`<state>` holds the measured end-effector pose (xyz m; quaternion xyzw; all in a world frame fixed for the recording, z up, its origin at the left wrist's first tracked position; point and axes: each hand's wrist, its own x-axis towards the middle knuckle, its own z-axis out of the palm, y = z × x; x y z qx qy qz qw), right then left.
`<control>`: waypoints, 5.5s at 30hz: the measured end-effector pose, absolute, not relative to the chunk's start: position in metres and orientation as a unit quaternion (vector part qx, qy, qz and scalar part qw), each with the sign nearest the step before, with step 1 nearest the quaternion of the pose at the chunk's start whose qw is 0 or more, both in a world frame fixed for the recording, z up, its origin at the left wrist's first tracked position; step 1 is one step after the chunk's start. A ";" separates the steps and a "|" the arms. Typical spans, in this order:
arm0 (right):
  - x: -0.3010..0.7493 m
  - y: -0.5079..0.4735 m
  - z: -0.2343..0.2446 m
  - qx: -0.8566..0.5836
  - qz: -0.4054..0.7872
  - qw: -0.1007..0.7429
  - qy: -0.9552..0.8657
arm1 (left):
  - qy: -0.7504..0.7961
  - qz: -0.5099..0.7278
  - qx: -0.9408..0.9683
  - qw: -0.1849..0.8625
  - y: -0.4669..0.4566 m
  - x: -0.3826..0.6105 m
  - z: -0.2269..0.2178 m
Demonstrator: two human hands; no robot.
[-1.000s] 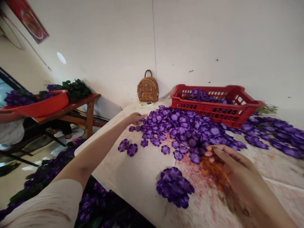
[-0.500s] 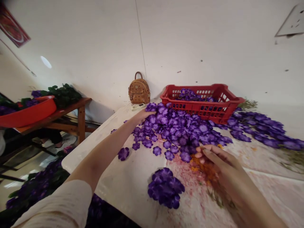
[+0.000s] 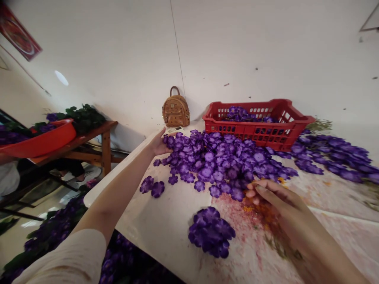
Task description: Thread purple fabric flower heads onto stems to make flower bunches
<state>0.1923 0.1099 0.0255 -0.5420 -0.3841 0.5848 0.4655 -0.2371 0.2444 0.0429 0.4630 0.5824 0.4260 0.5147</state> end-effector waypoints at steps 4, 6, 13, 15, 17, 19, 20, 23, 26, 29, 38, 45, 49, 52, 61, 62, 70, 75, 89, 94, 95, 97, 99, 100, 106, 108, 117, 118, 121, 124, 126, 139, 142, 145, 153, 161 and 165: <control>0.189 0.105 0.034 -0.533 0.605 0.483 -0.342 | 0.474 0.453 0.387 0.648 0.245 -0.249 0.040; 0.188 0.104 0.036 -0.521 0.611 0.493 -0.335 | 0.482 0.451 0.391 0.641 0.248 -0.253 0.036; 0.194 0.109 0.023 -0.538 0.597 0.462 -0.376 | 0.536 0.454 0.478 0.527 0.259 -0.256 0.005; 0.197 0.110 0.018 -0.535 0.592 0.461 -0.388 | 0.547 0.462 0.494 0.493 0.260 -0.255 -0.003; 0.199 0.111 0.013 -0.531 0.596 0.455 -0.396 | 0.558 0.469 0.509 0.458 0.259 -0.255 -0.009; 0.201 0.112 0.009 -0.525 0.602 0.450 -0.400 | 0.568 0.469 0.523 0.428 0.258 -0.255 -0.011; 0.202 0.113 0.007 -0.522 0.602 0.452 -0.401 | 0.573 0.467 0.531 0.414 0.257 -0.254 -0.011; 0.203 0.114 0.005 -0.519 0.597 0.456 -0.407 | 0.585 0.457 0.558 0.371 0.254 -0.250 -0.010; 0.204 0.115 0.004 -0.518 0.597 0.450 -0.416 | 0.596 0.445 0.586 0.323 0.253 -0.246 -0.008; 0.205 0.117 0.001 -0.520 0.580 0.445 -0.441 | 0.603 0.449 0.606 0.260 0.251 -0.244 0.000; 0.182 0.130 0.026 -0.511 0.344 0.459 -0.640 | 0.506 0.473 0.707 0.140 0.215 -0.198 0.044; 0.106 0.164 0.055 -0.423 0.431 0.430 -0.671 | 0.373 0.475 0.740 0.297 0.185 -0.143 0.044; 0.083 0.171 0.055 -0.377 0.464 0.436 -0.672 | 0.344 0.483 0.691 0.414 0.178 -0.130 0.036; 0.081 0.169 0.052 -0.380 0.469 0.476 -0.639 | 0.358 0.482 0.657 0.456 0.173 -0.127 0.032; 0.086 0.170 0.041 -0.407 0.517 0.515 -0.549 | 0.403 0.495 0.599 0.483 0.171 -0.130 0.024; 0.087 0.170 0.040 -0.408 0.520 0.513 -0.548 | 0.412 0.498 0.589 0.485 0.171 -0.130 0.024; 0.101 0.181 0.030 -0.473 0.463 0.524 -0.537 | 0.454 0.502 0.550 0.488 0.166 -0.126 0.023; 0.097 0.161 0.042 -0.455 0.484 0.467 -0.584 | 0.458 0.492 0.575 0.466 0.160 -0.115 0.027; 0.134 0.086 0.016 -0.432 0.469 0.211 -0.741 | 0.652 0.398 0.620 0.178 0.130 -0.197 0.021; 0.132 0.081 0.013 -0.486 0.359 0.263 -0.752 | 0.679 0.402 0.597 0.143 0.168 -0.260 0.020; 0.133 0.082 0.015 -0.493 0.357 0.282 -0.741 | 0.673 0.398 0.606 0.148 0.175 -0.261 0.019; 0.135 0.084 0.018 -0.500 0.359 0.310 -0.725 | 0.658 0.387 0.625 0.163 0.189 -0.254 0.014; 0.137 0.085 0.016 -0.500 0.362 0.323 -0.717 | 0.644 0.378 0.641 0.175 0.201 -0.243 0.009; 0.138 0.086 0.014 -0.499 0.364 0.328 -0.715 | 0.639 0.376 0.647 0.180 0.207 -0.238 0.006; 0.146 0.092 -0.001 -0.495 0.377 0.332 -0.709 | 0.612 0.408 0.643 0.212 0.235 -0.221 0.000; 0.149 0.095 -0.002 -0.491 0.379 0.325 -0.714 | 0.611 0.429 0.622 0.234 0.243 -0.222 0.001; 0.158 0.096 0.001 -0.488 0.388 0.303 -0.721 | 0.556 0.527 0.470 0.438 0.244 -0.233 0.020; 0.157 0.095 0.001 -0.488 0.387 0.306 -0.720 | 0.543 0.532 0.455 0.464 0.241 -0.233 0.022; 0.155 0.093 0.000 -0.495 0.379 0.320 -0.713 | 0.509 0.543 0.407 0.529 0.232 -0.232 0.025; 0.154 0.094 -0.001 -0.496 0.370 0.325 -0.715 | 0.494 0.544 0.359 0.576 0.229 -0.231 0.024; 0.154 0.095 -0.002 -0.492 0.365 0.322 -0.722 | 0.487 0.545 0.334 0.594 0.229 -0.230 0.023; 0.158 0.098 -0.002 -0.481 0.372 0.310 -0.731 | 0.530 0.563 0.373 0.513 0.236 -0.238 0.009; 0.159 0.098 -0.004 -0.481 0.368 0.311 -0.733 | 0.550 0.568 0.403 0.462 0.242 -0.234 0.011; 0.160 0.099 -0.006 -0.480 0.367 0.296 -0.739 | 0.567 0.556 0.449 0.410 0.247 -0.223 0.013; 0.160 0.099 -0.008 -0.479 0.363 0.310 -0.736 | 0.542 0.460 0.641 0.291 0.234 -0.172 0.014; 0.162 0.098 -0.009 -0.480 0.361 0.310 -0.736 | 0.509 0.290 0.803 0.113 0.233 -0.149 0.011; 0.161 0.095 -0.005 -0.488 0.362 0.313 -0.730 | 0.567 0.338 0.741 0.120 0.242 -0.170 0.013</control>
